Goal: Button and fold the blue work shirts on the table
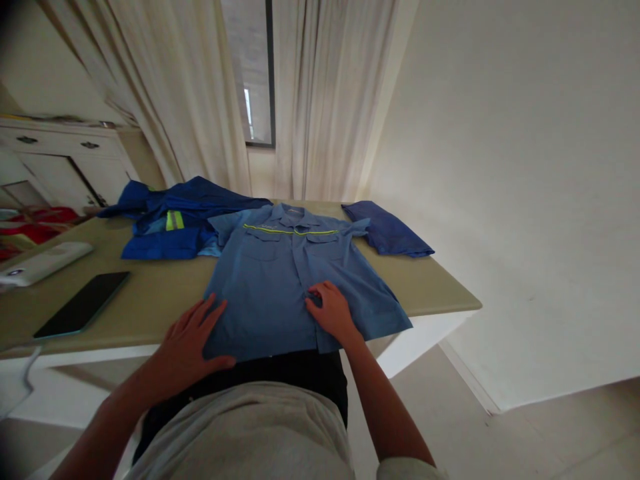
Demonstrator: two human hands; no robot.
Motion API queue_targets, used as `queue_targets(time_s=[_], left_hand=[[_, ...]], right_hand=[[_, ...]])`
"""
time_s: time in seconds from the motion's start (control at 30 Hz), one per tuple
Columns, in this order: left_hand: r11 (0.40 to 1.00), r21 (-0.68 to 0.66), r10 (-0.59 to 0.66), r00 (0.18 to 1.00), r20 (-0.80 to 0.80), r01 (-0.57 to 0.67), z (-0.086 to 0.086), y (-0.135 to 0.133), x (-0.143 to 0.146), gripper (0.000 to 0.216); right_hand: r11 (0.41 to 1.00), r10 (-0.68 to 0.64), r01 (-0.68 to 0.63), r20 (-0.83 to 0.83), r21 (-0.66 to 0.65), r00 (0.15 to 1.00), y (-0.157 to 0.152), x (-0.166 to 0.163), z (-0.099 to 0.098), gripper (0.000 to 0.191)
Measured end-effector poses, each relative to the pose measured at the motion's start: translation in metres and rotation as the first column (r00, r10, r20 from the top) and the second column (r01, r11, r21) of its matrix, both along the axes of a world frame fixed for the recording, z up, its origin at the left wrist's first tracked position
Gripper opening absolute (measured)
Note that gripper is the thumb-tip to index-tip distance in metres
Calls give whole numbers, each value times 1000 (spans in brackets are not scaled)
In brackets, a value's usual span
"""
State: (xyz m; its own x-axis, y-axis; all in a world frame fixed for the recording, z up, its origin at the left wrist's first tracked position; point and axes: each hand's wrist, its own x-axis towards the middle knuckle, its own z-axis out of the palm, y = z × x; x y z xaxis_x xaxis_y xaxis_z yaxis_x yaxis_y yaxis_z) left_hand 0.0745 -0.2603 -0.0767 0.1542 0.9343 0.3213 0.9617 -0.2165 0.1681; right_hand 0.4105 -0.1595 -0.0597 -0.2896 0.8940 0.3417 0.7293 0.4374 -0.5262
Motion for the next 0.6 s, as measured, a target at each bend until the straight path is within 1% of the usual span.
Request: queue_targets(time_s=[0.03, 0.07, 0.1, 0.17, 0.2, 0.27, 0.37, 0.4, 0.5, 0.57, 0.6], left_hand=[[998, -7, -69, 998, -10, 69, -6, -9, -7, 96], [992, -3, -128, 992, -5, 128, -12, -16, -12, 88], [987, 15, -162, 987, 16, 162, -17, -21, -15, 74], [985, 64, -168, 980, 103, 162, -22, -24, -19, 46], [985, 73, -168, 974, 151, 158, -23, -24, -20, 40], [981, 54, -195, 960, 199, 188, -23, -22, -22, 40], [957, 59, -290, 945, 150, 284, -22, -21, -23, 54], [949, 82, -313, 940, 137, 304, -21, -21, -23, 53], [945, 149, -312, 936, 160, 290, -20, -24, -21, 42], [949, 157, -297, 942, 158, 273, -17, -26, -19, 45], [949, 149, -297, 945, 135, 277, -16, -27, -17, 51]], right_hand=[[1000, -2, 2, -1, 7, 1000, 0, 0, 0, 17], [1000, -6, 6, -4, 12, 1000, 0, 0, -1, 17], [1000, -10, 10, -6, 15, 1000, -1, 0, -1, 17], [1000, -14, 14, -8, 18, 1000, -1, 0, -3, 17], [1000, -16, 16, -8, 19, 1000, -1, 0, -4, 17], [1000, -16, 16, -9, 23, 1000, -1, 1, -5, 17], [999, -17, 17, -14, 27, 1000, -1, 1, -7, 17], [999, -22, 22, -13, 24, 1000, -1, 1, -7, 17], [999, -32, 32, 0, 14, 999, -1, 2, -7, 17], [999, -32, 32, 7, 19, 999, -1, 2, -7, 18], [999, -32, 32, 10, 23, 999, -1, 2, -8, 18]])
